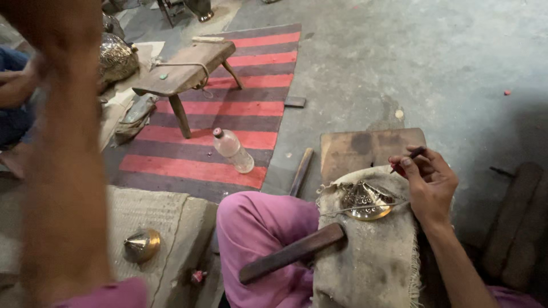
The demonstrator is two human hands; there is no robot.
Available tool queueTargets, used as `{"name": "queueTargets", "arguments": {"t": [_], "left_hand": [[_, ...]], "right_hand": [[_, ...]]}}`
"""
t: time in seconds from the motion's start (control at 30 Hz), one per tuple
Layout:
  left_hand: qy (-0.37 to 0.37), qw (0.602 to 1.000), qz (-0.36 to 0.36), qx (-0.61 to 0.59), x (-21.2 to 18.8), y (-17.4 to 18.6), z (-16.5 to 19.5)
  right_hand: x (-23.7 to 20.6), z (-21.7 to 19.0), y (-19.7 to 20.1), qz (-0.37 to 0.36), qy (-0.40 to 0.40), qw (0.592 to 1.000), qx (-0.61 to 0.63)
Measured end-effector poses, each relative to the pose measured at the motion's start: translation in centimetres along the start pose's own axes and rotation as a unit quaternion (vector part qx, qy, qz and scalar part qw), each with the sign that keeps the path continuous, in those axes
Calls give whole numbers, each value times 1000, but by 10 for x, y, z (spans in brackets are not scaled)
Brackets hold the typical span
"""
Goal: The person sits cross-legged and uses a hammer and a small metal punch to emboss decorative patterns into a brass cone-shaped object resting on a cloth-covered block. The person repeatedly taps the punch with the hammer, repositioning the punch to create a series of indentations around the object's surface.
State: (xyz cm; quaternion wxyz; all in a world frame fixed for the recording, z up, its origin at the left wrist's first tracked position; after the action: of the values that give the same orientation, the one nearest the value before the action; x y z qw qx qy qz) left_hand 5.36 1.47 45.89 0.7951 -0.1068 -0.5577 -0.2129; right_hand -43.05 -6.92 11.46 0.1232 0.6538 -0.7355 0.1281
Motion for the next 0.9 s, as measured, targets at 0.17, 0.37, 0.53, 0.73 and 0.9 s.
{"name": "queueTargets", "arguments": {"t": [0.17, 0.37, 0.53, 0.73, 0.9], "left_hand": [[66, 990, -122, -39, -27, -17, 8], [115, 970, -166, -132, -86, -29, 20], [123, 949, -122, -263, -105, -15, 22], [124, 925, -107, -342, -106, -3, 22], [139, 906, -107, -384, -135, -5, 46]], "right_hand": [[-2, -7, -2, -6, -3, 1000, -23], [-9, 1, 12, -14, -1, 999, 49], [-12, 7, 14, -23, -9, 999, 40], [-2, 3, 3, -35, -1, 998, 55], [-7, 7, 10, -46, -15, 999, 10]]}}
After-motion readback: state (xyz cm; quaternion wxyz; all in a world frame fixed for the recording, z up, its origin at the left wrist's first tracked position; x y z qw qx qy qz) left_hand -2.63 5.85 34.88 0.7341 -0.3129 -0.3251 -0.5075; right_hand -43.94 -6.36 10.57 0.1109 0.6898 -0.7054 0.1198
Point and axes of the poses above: each hand's wrist, its own x-axis towards the middle knuckle, its own y-axis out of the back of the hand, z = x × y, the point moved 7 cm from there along x, towards the middle knuckle, and after that the axes turned 2 degrees about z, right-handed, at the moved point
